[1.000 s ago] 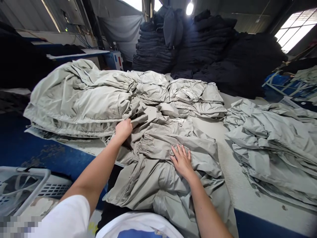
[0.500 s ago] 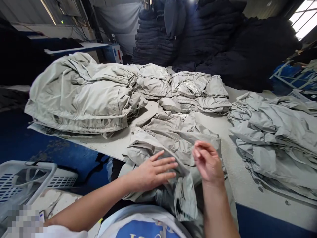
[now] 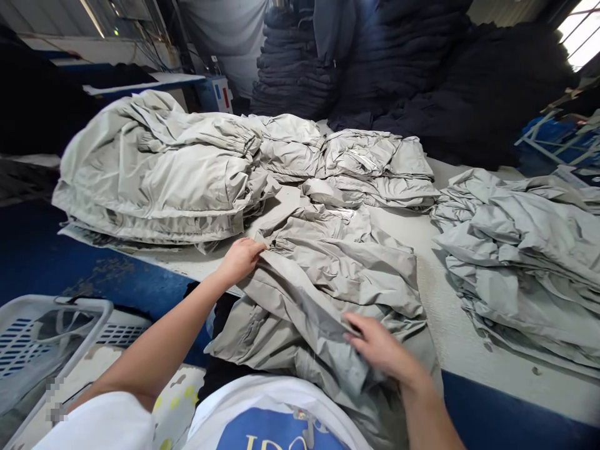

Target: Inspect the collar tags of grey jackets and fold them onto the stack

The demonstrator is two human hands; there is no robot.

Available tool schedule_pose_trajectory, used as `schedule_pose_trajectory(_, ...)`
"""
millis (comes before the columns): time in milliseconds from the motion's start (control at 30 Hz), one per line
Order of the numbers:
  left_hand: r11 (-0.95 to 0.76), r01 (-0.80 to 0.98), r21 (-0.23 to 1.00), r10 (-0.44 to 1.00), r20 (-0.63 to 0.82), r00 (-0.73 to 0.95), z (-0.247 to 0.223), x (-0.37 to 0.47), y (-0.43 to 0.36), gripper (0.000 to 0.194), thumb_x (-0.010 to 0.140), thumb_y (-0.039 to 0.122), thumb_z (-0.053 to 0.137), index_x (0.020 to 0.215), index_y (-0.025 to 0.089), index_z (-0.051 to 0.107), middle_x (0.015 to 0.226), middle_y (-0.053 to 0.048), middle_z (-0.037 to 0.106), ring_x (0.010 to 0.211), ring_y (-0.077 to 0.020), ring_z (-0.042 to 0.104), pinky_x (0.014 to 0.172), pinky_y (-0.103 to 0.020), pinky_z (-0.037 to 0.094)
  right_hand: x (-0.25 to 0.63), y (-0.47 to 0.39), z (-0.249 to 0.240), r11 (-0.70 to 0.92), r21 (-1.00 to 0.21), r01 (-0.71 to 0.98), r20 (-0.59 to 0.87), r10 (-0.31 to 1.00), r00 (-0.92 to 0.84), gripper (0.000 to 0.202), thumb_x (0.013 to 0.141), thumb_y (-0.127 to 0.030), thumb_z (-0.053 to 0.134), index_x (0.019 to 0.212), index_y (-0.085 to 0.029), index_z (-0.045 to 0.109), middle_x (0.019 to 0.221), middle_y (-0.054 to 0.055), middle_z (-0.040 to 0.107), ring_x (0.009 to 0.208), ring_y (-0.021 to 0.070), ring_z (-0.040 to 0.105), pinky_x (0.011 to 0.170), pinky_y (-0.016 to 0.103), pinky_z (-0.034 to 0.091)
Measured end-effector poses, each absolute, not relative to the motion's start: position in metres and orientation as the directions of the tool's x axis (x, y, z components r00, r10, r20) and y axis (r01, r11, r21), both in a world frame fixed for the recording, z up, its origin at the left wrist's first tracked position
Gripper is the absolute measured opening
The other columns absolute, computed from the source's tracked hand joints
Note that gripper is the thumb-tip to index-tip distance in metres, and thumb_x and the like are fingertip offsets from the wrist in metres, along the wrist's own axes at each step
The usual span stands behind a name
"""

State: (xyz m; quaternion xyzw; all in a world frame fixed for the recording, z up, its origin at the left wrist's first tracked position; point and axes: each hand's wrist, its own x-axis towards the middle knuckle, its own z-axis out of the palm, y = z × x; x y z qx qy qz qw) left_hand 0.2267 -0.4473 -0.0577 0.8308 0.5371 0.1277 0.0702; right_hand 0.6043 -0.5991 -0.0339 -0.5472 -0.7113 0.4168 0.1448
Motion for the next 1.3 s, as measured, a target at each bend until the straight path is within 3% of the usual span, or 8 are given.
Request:
schedule_pose_trajectory(100,-0.382,0.891,0.244,0.916,0.225,0.331,-0.048,0.234,-0.438,0.038,0.091,0.013,0.050,0.118,0.019,0.076,0.102,-0.012,0.078,0.105,-0.0306,0.071,0.104,-0.048,0.053,0.653,-0.576,-0.008,-0.069,-0.703,0.708,-0.116,0.993,-0.019,0.035,0.092,-0.039,0.059,0.117,-0.026,0.079,0.115,0.008,0.080,0.101,0.0309,0.074,0.085,0.041,0.059)
schedule_pose_trajectory(200,-0.408,0.877,0.255,0.895,0.302,0.328,-0.043,0.256,-0.437,0.044,0.098,0.025,0.054,0.140,0.021,0.066,0.132,-0.014,0.072,0.126,-0.0331,0.064,0.112,-0.052,0.048,0.681,-0.545,0.003,-0.166,-0.488,0.857,0.184,0.940,0.287,0.033,0.090,-0.034,0.057,0.110,-0.023,0.082,0.108,0.011,0.080,0.102,0.0335,0.072,0.091,0.047,0.056)
schedule_pose_trajectory(333,-0.504,0.832,0.232,0.848,0.317,0.425,-0.061,0.280,-0.446,0.058,0.103,0.045,0.054,0.159,0.030,0.047,0.171,-0.011,0.038,0.157,-0.0383,0.034,0.125,-0.065,0.029,0.662,-0.516,-0.027,-0.008,-0.205,0.979,0.411,0.907,0.094,0.039,0.100,-0.038,0.051,0.123,-0.025,0.078,0.131,0.013,0.074,0.127,0.0347,0.062,0.113,0.058,0.042)
schedule_pose_trajectory(500,-0.606,0.738,0.296,0.781,0.048,0.623,-0.100,0.273,-0.447,0.053,0.107,0.046,0.045,0.158,0.031,0.049,0.173,-0.008,0.034,0.163,-0.0361,0.020,0.127,-0.072,0.013,0.619,-0.498,-0.094,0.081,-0.025,0.996,0.262,0.962,-0.072,0.049,0.105,-0.043,0.043,0.148,-0.029,0.063,0.159,0.012,0.055,0.146,0.0369,0.045,0.122,0.069,0.024)
schedule_pose_trajectory(700,-0.588,0.653,0.477,0.757,0.039,0.653,-0.092,0.216,-0.450,0.053,0.106,0.047,0.046,0.150,0.021,0.060,0.172,-0.011,0.034,0.164,-0.0293,0.019,0.133,-0.052,0.020,0.619,-0.490,-0.114,0.099,-0.088,0.991,0.293,0.953,-0.069,0.052,0.106,-0.041,0.037,0.148,-0.022,0.062,0.155,0.015,0.058,0.145,0.0340,0.047,0.124,0.065,0.019)
schedule_pose_trajectory(833,-0.472,0.707,0.526,0.795,-0.091,0.599,-0.071,0.167,-0.483,0.052,0.106,0.045,0.045,0.150,0.023,0.060,0.172,-0.007,0.035,0.159,-0.0239,0.035,0.131,-0.038,0.026,0.619,-0.486,-0.111,0.105,-0.131,0.986,0.313,0.948,-0.059,0.051,0.105,-0.040,0.040,0.141,-0.018,0.067,0.149,0.017,0.063,0.140,0.0340,0.052,0.122,0.063,0.021)
schedule_pose_trajectory(1133,-0.291,0.848,0.444,0.814,-0.351,0.463,-0.034,0.104,-0.552,0.044,0.106,0.040,0.046,0.146,0.031,0.064,0.170,-0.001,0.040,0.139,-0.0221,0.060,0.117,-0.027,0.040,0.623,-0.469,-0.127,0.135,-0.188,0.973,0.371,0.927,-0.057,0.048,0.103,-0.039,0.047,0.138,-0.014,0.069,0.144,0.023,0.065,0.140,0.0344,0.052,0.120,0.055,0.022)
schedule_pose_trajectory(1300,-0.269,0.877,0.399,0.800,-0.415,0.434,-0.033,0.090,-0.569,0.044,0.105,0.037,0.048,0.144,0.030,0.065,0.169,0.000,0.043,0.147,-0.0208,0.051,0.117,-0.026,0.038,0.632,-0.453,-0.147,0.116,-0.241,0.964,0.452,0.892,0.005,0.045,0.100,-0.043,0.049,0.129,-0.020,0.075,0.138,0.020,0.071,0.137,0.0312,0.058,0.121,0.052,0.021)
